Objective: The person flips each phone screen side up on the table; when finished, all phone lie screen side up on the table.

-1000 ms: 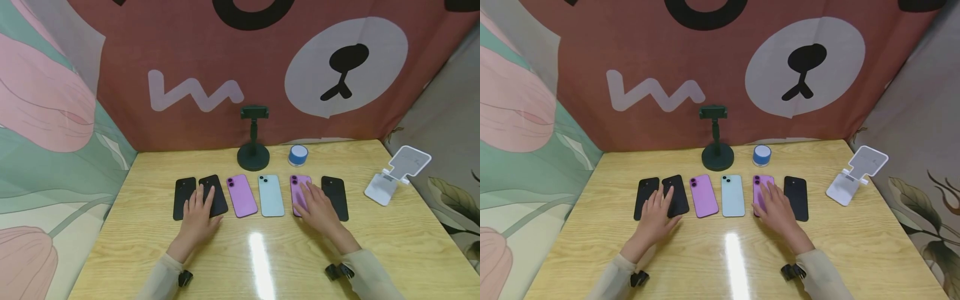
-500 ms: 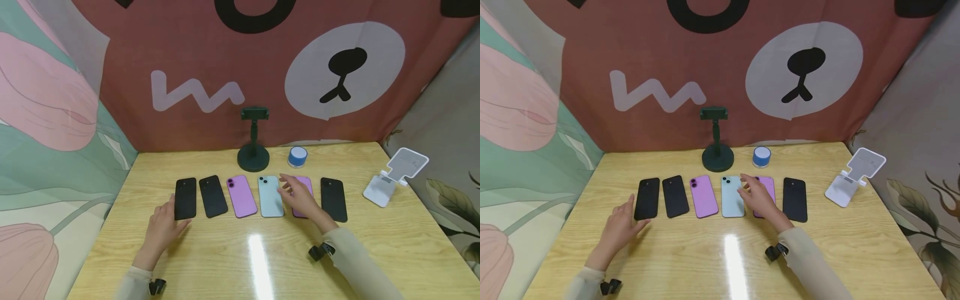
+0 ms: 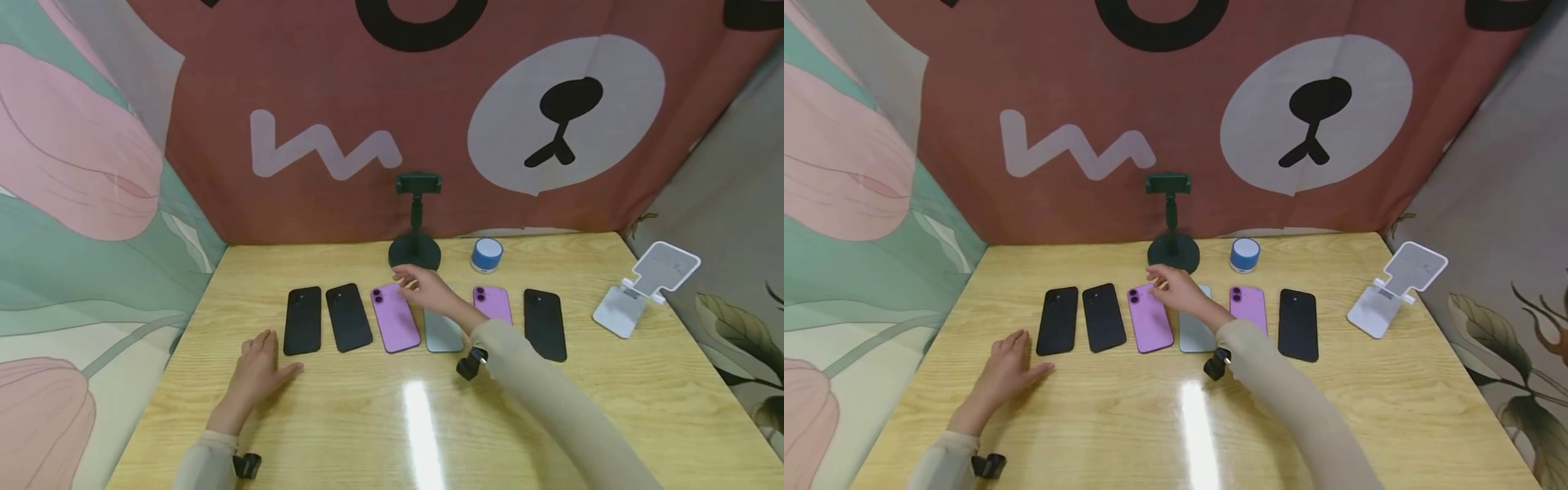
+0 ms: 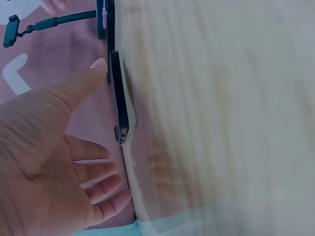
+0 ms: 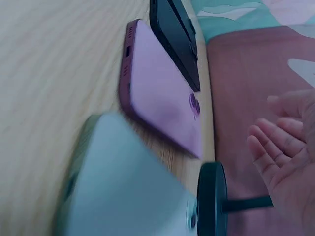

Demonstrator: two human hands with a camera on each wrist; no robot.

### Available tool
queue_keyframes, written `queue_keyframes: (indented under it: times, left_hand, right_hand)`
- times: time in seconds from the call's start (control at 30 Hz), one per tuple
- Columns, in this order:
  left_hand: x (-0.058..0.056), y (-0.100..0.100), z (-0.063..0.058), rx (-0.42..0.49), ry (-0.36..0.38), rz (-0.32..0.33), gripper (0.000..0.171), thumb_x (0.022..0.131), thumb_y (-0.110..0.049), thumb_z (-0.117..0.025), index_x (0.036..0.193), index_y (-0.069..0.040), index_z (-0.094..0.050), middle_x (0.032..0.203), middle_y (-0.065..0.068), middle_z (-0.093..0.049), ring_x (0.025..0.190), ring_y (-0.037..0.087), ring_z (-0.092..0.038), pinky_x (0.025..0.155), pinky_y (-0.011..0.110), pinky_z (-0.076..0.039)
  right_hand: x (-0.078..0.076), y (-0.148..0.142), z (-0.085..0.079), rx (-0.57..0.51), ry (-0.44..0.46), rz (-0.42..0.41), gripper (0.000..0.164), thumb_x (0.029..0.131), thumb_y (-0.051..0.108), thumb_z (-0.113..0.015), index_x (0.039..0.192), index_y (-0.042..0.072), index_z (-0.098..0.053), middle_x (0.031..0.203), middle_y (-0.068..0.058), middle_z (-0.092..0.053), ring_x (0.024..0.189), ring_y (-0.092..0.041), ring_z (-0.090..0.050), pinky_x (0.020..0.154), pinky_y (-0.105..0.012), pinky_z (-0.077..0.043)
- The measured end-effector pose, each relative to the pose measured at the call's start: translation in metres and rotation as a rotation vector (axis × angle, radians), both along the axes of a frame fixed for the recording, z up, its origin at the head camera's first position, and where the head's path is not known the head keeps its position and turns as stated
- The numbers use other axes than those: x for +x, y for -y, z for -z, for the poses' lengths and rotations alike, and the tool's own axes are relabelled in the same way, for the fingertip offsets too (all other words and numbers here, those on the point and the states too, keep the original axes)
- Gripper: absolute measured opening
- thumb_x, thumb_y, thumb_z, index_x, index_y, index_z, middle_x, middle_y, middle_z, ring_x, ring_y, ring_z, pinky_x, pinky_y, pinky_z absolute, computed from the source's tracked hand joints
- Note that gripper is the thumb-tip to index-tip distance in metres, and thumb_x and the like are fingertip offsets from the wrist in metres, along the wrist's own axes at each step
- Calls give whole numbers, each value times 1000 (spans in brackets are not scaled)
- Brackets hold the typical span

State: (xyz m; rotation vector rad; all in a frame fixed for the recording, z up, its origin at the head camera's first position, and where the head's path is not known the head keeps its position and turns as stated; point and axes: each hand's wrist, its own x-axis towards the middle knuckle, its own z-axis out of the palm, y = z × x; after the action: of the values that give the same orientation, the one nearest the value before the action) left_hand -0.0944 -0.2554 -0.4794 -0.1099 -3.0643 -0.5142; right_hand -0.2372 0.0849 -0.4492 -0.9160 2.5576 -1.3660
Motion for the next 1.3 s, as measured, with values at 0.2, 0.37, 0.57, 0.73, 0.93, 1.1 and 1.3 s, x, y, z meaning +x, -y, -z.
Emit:
queue_keyframes:
  times: [0.2,0.37,0.57,0.73,0.93,1.1,1.3]
  left_hand:
    - [-3,5,5,-33,99,-6,83,84,-48,-65,134,13,-41,139,40,-26,119,57,-27,91,68,-31]
    - [-4,5,8,-46,262,-16,87,88,-56,-55,144,5,-31,144,41,-10,125,58,-13,93,72,-22]
    - [-11,2,10,-31,322,-45,88,90,-57,-51,147,5,-24,145,41,-4,130,59,-1,99,73,-11]
    - [-15,0,11,-18,351,-79,89,91,-57,-49,147,5,-20,146,40,-1,131,59,3,100,72,-8]
    - [-18,-1,10,-17,301,-95,87,89,-53,-55,146,6,-24,145,41,-7,131,60,-1,100,72,-10]
    - [-20,-3,10,44,226,-78,85,84,-48,-65,141,8,-34,143,41,-14,131,58,-4,99,72,-12]
    - [-23,1,10,79,199,-76,85,81,-45,-71,138,8,-38,143,41,-17,131,57,-6,99,72,-15]
  right_hand:
    - [-19,41,10,53,21,-91,49,87,9,-67,131,-4,-50,119,-15,-62,107,-29,-58,90,-37,-49]
    - [-27,70,17,157,26,-161,60,87,20,-69,137,0,-44,129,-12,-57,122,-28,-49,101,-40,-40]
    - [-29,105,15,363,-2,-210,67,86,28,-70,142,7,-39,137,-6,-52,129,-24,-40,107,-37,-31]
    - [-30,131,16,433,24,-238,74,85,28,-71,146,11,-33,144,-3,-44,134,-21,-34,107,-33,-31]
    - [-38,149,22,400,71,-228,77,85,19,-71,148,11,-29,147,-3,-39,137,-21,-31,108,-33,-29]
    - [-42,155,32,414,63,-238,77,84,17,-71,148,9,-29,147,-5,-41,136,-20,-33,108,-31,-29]
    - [-41,163,35,428,55,-267,75,85,12,-70,147,6,-29,146,-7,-41,135,-19,-35,108,-29,-30]
